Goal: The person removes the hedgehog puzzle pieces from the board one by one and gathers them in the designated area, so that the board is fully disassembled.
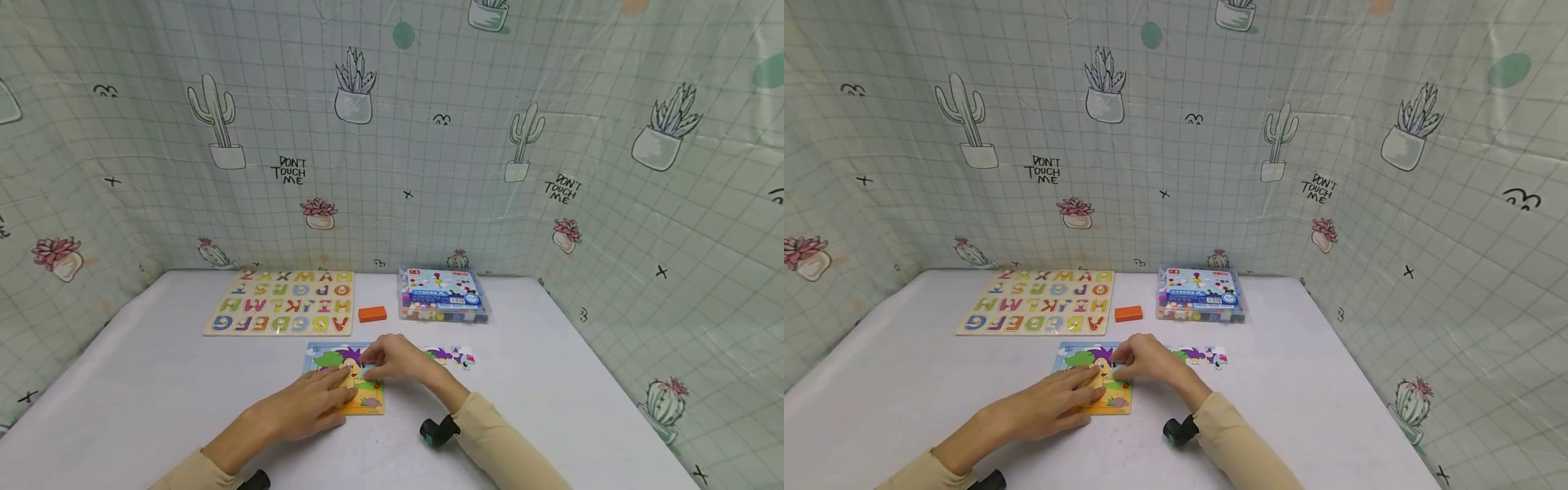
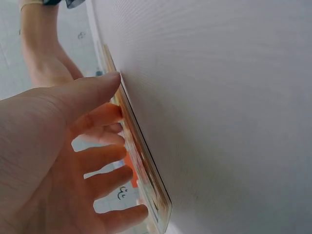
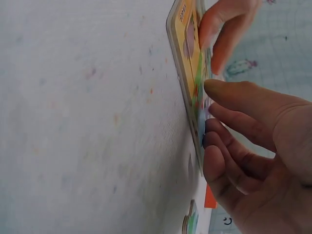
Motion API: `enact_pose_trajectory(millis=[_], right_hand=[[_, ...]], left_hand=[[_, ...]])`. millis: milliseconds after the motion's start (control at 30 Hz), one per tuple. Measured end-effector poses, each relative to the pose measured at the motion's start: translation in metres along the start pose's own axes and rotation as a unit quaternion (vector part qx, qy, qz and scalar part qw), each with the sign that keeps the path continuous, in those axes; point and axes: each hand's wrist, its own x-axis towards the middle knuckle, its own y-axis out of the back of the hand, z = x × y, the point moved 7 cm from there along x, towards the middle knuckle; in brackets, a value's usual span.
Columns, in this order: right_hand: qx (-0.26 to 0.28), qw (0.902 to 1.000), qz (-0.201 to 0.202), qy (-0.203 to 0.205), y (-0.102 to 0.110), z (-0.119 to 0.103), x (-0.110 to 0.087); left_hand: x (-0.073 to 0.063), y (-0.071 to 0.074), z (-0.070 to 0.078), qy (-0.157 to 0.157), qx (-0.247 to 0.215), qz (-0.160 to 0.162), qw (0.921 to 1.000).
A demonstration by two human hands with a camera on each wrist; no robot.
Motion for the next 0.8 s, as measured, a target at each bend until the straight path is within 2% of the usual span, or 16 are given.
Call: enact_pose_trajectory(millis=[367, 800], right_hand=[[-0.030, 0.9995, -0.006, -0.011, -0.0033, -0.0077, 0.0042], [-0.016, 0.9996, -0.007, -0.021, -0.0042, -0.0054, 0.0080]], left_hand=[[0.0010, -0.0034, 0.0011, 0.013, -0.004, -0.016, 0.9998], [0.0010, -0.0030, 0.0016, 0.014, -0.004, -0.022, 0.9997]])
